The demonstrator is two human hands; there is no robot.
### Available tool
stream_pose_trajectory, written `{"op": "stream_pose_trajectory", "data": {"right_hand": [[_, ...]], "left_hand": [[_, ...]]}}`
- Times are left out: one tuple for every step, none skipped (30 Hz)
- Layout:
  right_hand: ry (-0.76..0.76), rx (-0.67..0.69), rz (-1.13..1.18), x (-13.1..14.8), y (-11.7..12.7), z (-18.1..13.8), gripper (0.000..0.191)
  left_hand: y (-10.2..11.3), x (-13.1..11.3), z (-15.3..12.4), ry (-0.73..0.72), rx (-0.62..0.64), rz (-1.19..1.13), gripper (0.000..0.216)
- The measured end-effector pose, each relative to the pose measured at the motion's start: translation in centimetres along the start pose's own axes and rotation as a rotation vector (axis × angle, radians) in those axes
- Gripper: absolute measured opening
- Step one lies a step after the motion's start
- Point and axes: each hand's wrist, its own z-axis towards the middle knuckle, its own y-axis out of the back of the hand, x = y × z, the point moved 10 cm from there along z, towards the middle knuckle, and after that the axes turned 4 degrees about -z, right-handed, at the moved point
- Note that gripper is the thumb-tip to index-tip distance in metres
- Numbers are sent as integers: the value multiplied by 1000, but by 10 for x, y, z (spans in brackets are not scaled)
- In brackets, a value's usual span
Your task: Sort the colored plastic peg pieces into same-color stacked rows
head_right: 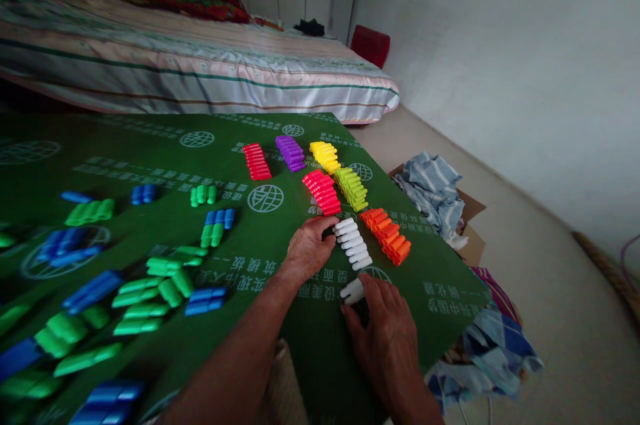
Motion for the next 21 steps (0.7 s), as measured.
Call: {"op": "stream_pose_trajectory", "data": {"right_hand": [[5, 5, 0, 1, -1, 0, 32], [11, 7, 2, 2, -2, 0, 30], [15, 8, 6, 3, -3, 0, 29], [18, 6, 11, 3, -3, 0, 28], [20, 3, 17, 2, -3, 0, 27], [25, 0, 23, 2, -3, 1, 27], [32, 0, 28, 3, -3, 1, 27], [39, 2, 30, 3, -3, 1, 26], [43, 2, 31, 3, -3, 1, 26], [48, 3, 32, 4, -3, 1, 26], [50, 2, 33, 4, -3, 1, 25], [50, 0, 34, 5, -2, 1, 25], [48, -5, 35, 5, -2, 1, 25], [46, -9, 35, 5, -2, 1, 25], [45, -12, 35, 5, -2, 1, 25], [44, -11, 36, 5, -2, 1, 25], [44, -13, 39, 5, -2, 0, 24], [45, -13, 44, 5, -2, 0, 23], [41, -15, 51, 4, -2, 0, 23], [31, -19, 57, 3, -1, 0, 24], [18, -23, 60, 1, 0, 0, 25]], "left_hand": [[0, 0, 0, 1, 0, -1, 29], [1, -1, 0, 2, 0, -2, 30], [1, -1, 0, 3, 0, -3, 30], [1, -1, 0, 4, 0, -5, 30], [1, -1, 0, 4, 0, -7, 30], [1, -1, 0, 3, 0, -9, 30], [1, -1, 0, 1, 0, -12, 30], [1, -1, 1, -2, 0, -16, 30], [1, -1, 1, -6, -1, -20, 30], [1, -1, 1, -10, -1, -24, 30], [0, -1, 1, -14, -2, -27, 29], [0, -1, 1, -17, -3, -30, 29], [0, -1, 2, -19, -5, -33, 28], [-1, 0, 2, -22, -7, -36, 27], [-1, 0, 2, -24, -9, -38, 27], [-1, 0, 2, -25, -12, -40, 27], [0, 0, 2, -26, -14, -41, 27], [0, 0, 2, -26, -16, -42, 27], [0, 0, 2, -25, -18, -42, 28], [0, -1, 2, -23, -18, -41, 28], [0, -1, 2, -22, -17, -41, 28]]}}
